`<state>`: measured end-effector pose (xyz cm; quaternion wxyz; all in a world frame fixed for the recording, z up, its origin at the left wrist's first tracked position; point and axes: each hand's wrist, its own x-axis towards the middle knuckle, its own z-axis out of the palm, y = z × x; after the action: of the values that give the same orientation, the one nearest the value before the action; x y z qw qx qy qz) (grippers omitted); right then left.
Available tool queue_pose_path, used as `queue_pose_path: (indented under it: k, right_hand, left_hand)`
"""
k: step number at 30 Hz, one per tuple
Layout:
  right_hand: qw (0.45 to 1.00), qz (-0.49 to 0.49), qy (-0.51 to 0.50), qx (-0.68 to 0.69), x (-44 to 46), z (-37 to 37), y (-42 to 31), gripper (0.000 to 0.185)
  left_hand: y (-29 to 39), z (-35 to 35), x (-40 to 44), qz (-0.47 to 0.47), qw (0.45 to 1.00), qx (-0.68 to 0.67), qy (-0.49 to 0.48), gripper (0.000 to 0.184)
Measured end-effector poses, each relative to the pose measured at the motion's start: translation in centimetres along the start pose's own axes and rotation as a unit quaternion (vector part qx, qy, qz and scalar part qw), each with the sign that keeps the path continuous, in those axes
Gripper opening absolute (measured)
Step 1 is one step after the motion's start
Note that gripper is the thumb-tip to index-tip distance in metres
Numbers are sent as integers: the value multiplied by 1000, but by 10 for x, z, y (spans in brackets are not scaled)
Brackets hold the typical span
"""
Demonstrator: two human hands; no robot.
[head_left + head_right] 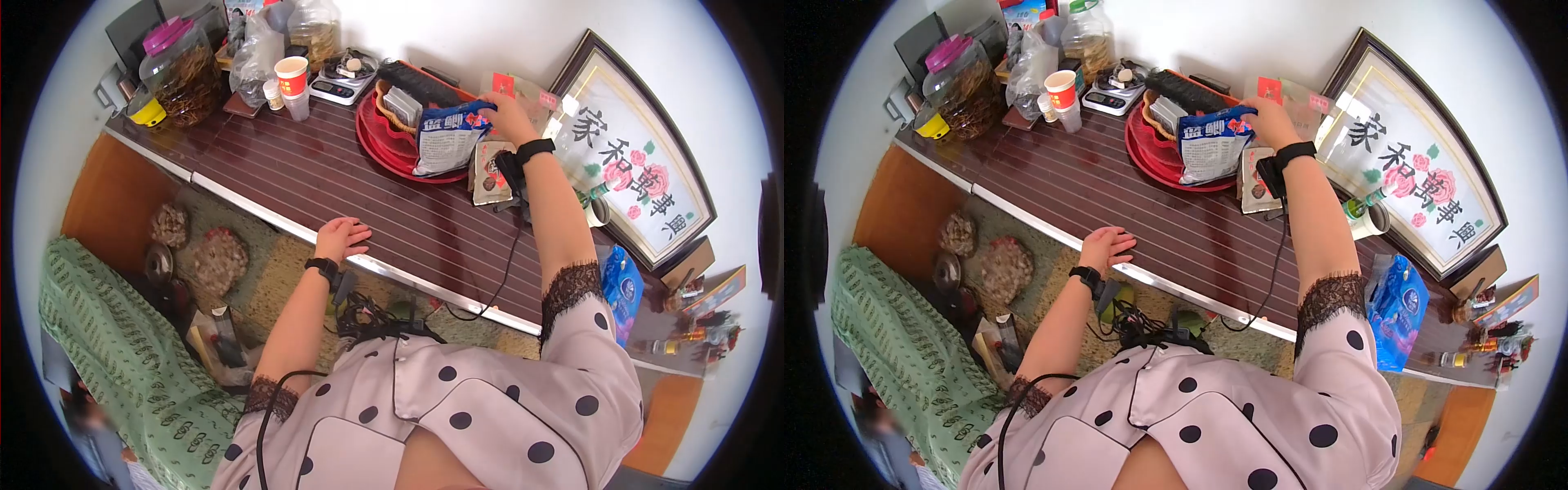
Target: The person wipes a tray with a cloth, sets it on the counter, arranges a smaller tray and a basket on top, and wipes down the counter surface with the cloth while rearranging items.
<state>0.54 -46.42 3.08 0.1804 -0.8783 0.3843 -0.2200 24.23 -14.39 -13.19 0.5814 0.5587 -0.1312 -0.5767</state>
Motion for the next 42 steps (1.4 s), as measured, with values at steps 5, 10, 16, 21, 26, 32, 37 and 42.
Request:
queue_pose_path:
  k: [5, 10, 16, 21, 26, 32, 37, 42]
  right_hand:
    - [975, -53, 105, -187, 12, 16, -4, 23]
    - [945, -140, 80, -286, 11, 7, -26, 17]
    - [918, -252, 106, -287, 29, 10, -43, 14]
    - [896, -257, 129, -340, 40, 8, -39, 9]
    - [896, -282, 126, -318, 43, -4, -26, 9]
    - [870, -263, 155, -386, 49, -30, -38, 10]
    - [846, -195, 163, -468, 59, -33, -41, 11]
    - [835, -160, 216, -480, 80, -32, -31, 12]
  left_hand:
    - [0, -1, 3, -10, 1000, -3, 1, 30]
    - [0, 1, 1, -3, 1000, -5, 2, 30]
    - [0, 0, 1, -7, 1000, -12, -3, 28]
    - [0, -1, 1, -3, 1000, -15, -2, 31]
    - [-1, -4, 5, -19, 1000, -12, -9, 30]
    - [-2, -9, 8, -22, 999, -19, -22, 28]
    - [2, -7, 4, -19, 999, -21, -27, 28]
    - [-1, -8, 5, -16, 999, -15, -30, 28]
